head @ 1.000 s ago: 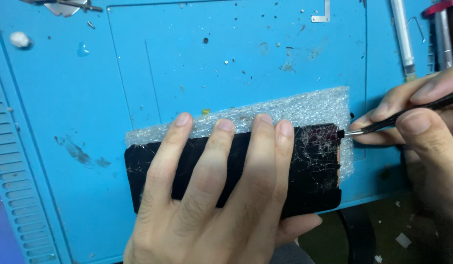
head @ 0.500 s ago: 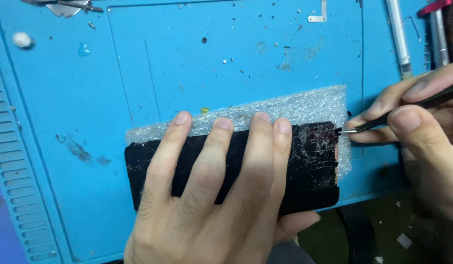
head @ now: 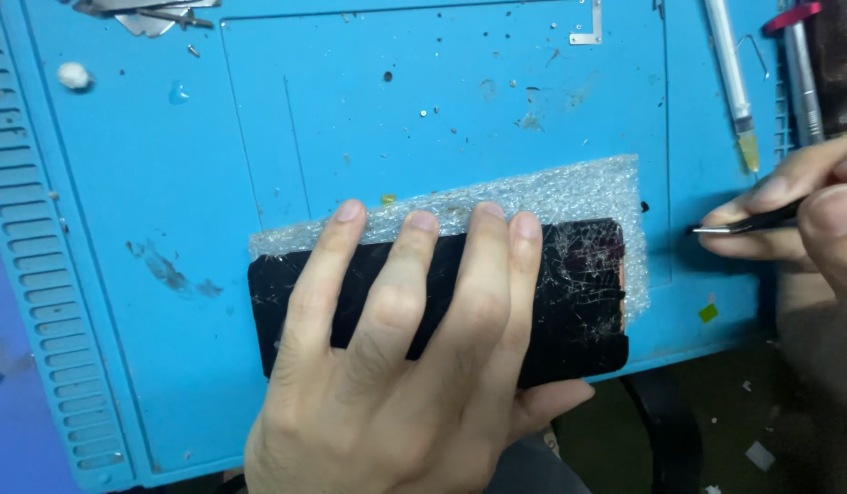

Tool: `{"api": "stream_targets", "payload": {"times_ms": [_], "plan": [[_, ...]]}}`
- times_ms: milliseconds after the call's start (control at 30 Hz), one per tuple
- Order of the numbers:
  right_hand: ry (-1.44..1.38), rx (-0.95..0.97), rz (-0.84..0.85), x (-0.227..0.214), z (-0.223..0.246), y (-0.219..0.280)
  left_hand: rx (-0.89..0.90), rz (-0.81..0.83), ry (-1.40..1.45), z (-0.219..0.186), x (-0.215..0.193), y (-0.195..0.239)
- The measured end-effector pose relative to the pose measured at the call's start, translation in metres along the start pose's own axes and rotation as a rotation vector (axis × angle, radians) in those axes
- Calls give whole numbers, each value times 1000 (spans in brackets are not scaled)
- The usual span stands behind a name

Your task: Removing glass shards from a cracked phone screen using tweezers and cleaning the surface with a brush

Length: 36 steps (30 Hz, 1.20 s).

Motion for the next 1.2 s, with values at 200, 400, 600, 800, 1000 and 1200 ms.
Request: {"api": "stream_targets", "payload": {"times_ms": [200, 400, 600, 800, 1000, 1200], "plan": [[206, -141, 22, 23, 39, 5, 57, -59, -47, -6, -2, 1], [313, -252, 28, 39, 60, 14, 35, -53, -46, -5, -4, 5], [318, -275, 67, -8, 2, 20, 36, -41, -47, -5, -1, 5], [9, -85, 89, 10, 16, 25, 43, -47, -35, -6, -1, 2], [48, -86, 87, 37, 28, 16, 20, 1, -14, -5, 1, 3], [138, -39, 46, 38, 21, 10, 10, 7, -2, -1, 3, 6]]}}
Point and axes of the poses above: each hand's wrist, its own y-axis away from the middle knuckle, its own x-axis out of the palm, z = x × y, the point moved 5 cm from there along -y, towards the middle knuckle, and after that the axes turned 11 degrees about -y, right-handed, at the moved point
